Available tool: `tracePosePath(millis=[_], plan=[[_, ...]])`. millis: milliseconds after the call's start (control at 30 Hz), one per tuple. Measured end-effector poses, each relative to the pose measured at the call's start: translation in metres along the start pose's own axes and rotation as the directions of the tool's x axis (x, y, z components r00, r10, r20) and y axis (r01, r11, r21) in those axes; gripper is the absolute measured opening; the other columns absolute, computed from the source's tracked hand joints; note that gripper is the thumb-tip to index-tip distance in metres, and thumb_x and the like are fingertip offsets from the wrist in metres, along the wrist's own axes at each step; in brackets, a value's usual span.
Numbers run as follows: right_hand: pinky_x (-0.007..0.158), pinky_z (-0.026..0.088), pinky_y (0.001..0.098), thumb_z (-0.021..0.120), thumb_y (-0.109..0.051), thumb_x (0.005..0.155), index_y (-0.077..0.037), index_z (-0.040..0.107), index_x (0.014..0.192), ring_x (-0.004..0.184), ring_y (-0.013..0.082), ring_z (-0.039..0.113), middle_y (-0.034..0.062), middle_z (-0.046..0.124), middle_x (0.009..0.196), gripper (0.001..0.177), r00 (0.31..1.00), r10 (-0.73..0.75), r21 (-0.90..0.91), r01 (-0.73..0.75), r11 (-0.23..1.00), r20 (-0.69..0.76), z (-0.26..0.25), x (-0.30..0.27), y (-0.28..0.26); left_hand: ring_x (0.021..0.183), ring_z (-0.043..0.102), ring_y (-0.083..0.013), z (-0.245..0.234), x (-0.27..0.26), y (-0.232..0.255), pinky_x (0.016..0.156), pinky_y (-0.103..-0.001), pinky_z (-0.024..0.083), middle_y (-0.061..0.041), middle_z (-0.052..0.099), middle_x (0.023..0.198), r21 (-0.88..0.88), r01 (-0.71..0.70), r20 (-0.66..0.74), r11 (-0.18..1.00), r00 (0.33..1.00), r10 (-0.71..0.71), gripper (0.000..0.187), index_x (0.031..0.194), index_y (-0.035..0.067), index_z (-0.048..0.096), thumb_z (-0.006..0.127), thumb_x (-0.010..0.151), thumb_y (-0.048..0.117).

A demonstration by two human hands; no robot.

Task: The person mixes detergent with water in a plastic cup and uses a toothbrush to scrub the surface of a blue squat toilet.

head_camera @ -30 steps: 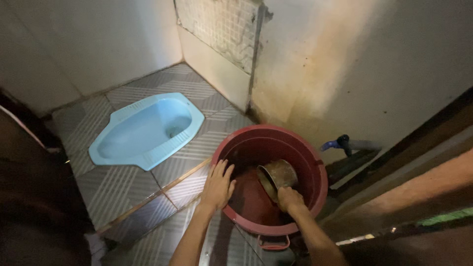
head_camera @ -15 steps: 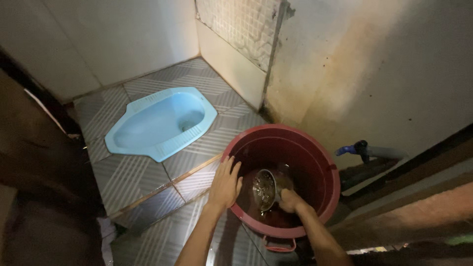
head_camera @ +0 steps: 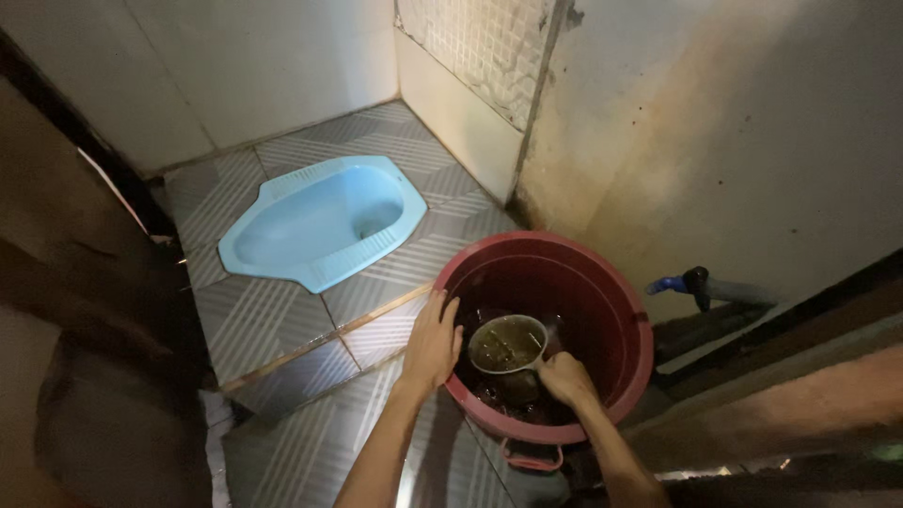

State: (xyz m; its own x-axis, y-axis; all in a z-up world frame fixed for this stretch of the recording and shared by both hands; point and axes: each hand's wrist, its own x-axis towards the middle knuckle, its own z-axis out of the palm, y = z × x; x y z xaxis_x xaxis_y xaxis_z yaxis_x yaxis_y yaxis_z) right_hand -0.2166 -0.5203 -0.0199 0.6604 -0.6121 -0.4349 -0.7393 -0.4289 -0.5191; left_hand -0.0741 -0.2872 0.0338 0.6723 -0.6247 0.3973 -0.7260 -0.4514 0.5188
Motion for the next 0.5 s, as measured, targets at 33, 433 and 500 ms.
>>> tracePosePath(millis=[33, 433, 500], plan=[[0.08, 0.054, 0.0473, 0.06, -0.051, 0.095, 0.008, 0.075, 0.087, 0.08, 0.0363, 0.075, 0.0275, 0.075, 0.084, 0.061, 1.0, 0.014, -0.004, -0.014, 1.0, -0.008, -0.004, -0.006, -0.003, 0.145, 0.035, -0.0425, 0.001, 0.0, 0.0, 0.118, -0.048, 0.031, -0.027, 0.041, 0.154, -0.008, 0.01, 0.007, 1.0, 1.0, -0.01, 0.051, 0.141, -0.003, 0.05, 0.06, 0.095, 0.015], [0.093, 0.056, 0.0507, 0.067, -0.035, 0.093, -0.005, 0.073, 0.114, 0.107, 0.0399, 0.071, 0.0215, 0.074, 0.114, 0.037, 0.995, 0.032, -0.174, -0.048, 0.984, -0.097, -0.019, -0.038, -0.03, 0.146, 0.033, -0.0429, -0.001, -0.001, -0.005, 0.118, -0.048, 0.03, -0.027, 0.038, 0.154, 0.068, -0.014, 0.068, 0.998, 0.998, 0.01, 0.057, 0.144, -0.002, 0.047, 0.063, 0.092, 0.015], [0.094, 0.056, 0.0515, 0.066, -0.034, 0.094, -0.005, 0.074, 0.114, 0.109, 0.0413, 0.07, 0.0217, 0.073, 0.116, 0.036, 0.991, 0.059, -0.174, -0.08, 0.982, -0.124, -0.022, -0.046, -0.034, 0.146, 0.033, -0.0424, 0.001, -0.001, -0.005, 0.118, -0.048, 0.03, -0.027, 0.039, 0.155, 0.058, -0.001, 0.072, 0.998, 0.997, -0.003, 0.056, 0.144, -0.001, 0.047, 0.062, 0.093, 0.016]])
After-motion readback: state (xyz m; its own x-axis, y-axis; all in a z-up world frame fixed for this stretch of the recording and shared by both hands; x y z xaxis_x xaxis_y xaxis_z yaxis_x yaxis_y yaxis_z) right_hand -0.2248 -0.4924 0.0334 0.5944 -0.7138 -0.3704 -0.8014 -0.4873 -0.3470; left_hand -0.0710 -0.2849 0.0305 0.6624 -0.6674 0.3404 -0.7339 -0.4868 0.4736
